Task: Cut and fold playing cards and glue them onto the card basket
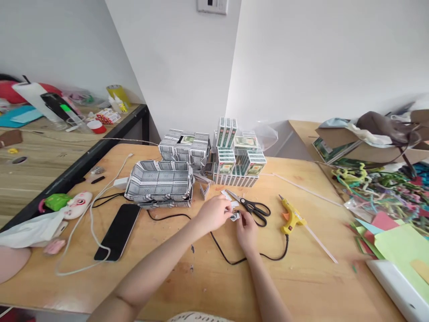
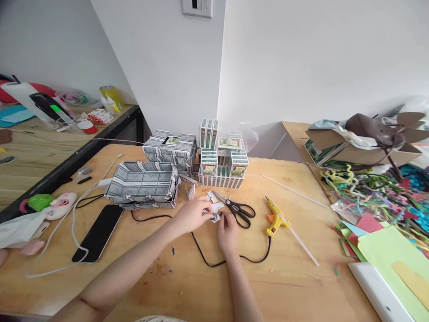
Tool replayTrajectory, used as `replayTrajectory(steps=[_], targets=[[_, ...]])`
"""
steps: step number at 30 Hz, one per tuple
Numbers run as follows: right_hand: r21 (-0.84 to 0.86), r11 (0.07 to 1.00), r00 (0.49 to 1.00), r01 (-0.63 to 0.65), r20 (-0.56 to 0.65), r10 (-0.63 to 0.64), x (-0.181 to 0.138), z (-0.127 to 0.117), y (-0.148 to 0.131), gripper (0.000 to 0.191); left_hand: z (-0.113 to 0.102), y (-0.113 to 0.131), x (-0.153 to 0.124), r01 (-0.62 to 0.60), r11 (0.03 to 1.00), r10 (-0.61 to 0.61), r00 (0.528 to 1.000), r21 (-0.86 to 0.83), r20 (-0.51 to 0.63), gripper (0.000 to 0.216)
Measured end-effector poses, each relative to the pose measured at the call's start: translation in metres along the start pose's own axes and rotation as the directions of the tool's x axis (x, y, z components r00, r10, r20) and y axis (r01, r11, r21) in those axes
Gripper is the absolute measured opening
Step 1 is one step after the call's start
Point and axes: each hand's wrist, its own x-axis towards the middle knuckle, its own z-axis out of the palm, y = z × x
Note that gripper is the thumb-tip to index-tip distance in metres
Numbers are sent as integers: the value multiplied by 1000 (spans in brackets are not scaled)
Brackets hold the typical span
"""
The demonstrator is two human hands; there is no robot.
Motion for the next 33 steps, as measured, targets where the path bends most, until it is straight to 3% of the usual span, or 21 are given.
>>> replayTrajectory(steps=[2, 4, 7, 9, 12, 15, 20, 26, 31, 33], targets=[[11, 1000, 1000, 1, -8, 0, 0, 0, -1, 28, 24, -4, 3, 27, 999, -27, 1000, 32, -15, 8], [15, 1000, 1000, -1, -13, 1, 0, 0, -1, 29, 30, -10, 0, 64, 997, -61, 995, 44, -81, 12], [17, 1000, 1000, -1, 1, 1, 0, 1, 0, 29, 10, -18, -15, 66, 996, -48, 965, 63, -259, 23], [20, 1000, 1000, -6, 6, 6, 0, 1, 1, 29, -11, -25, -31, 71, 990, -14, 913, 126, -407, 19], [19, 999, 1000, -29, -2, 29, 0, 1, 4, 30, -35, -41, -57, 188, 946, -9, 831, 266, -556, 20], [28, 998, 997, -62, -34, 63, 0, 2, 7, 31, -36, -61, -77, 278, 896, -20, 804, 347, -594, 24], [10, 998, 998, -63, -28, 63, 0, 2, 6, 31, -11, -84, -92, 273, 920, -4, 724, 281, -690, 20], [10, 999, 998, -52, -18, 52, 0, 1, 1, 32, 4, -91, -100, 215, 928, 75, 693, 305, -717, 17], [14, 998, 999, -54, -1, 54, 0, 1, 1, 31, 5, -95, -95, 155, 919, 191, 628, 362, -754, 17], [12, 998, 999, -54, 3, 54, 0, 1, 1, 30, 5, -96, -92, 138, 920, 203, 632, 367, -748, 20]])
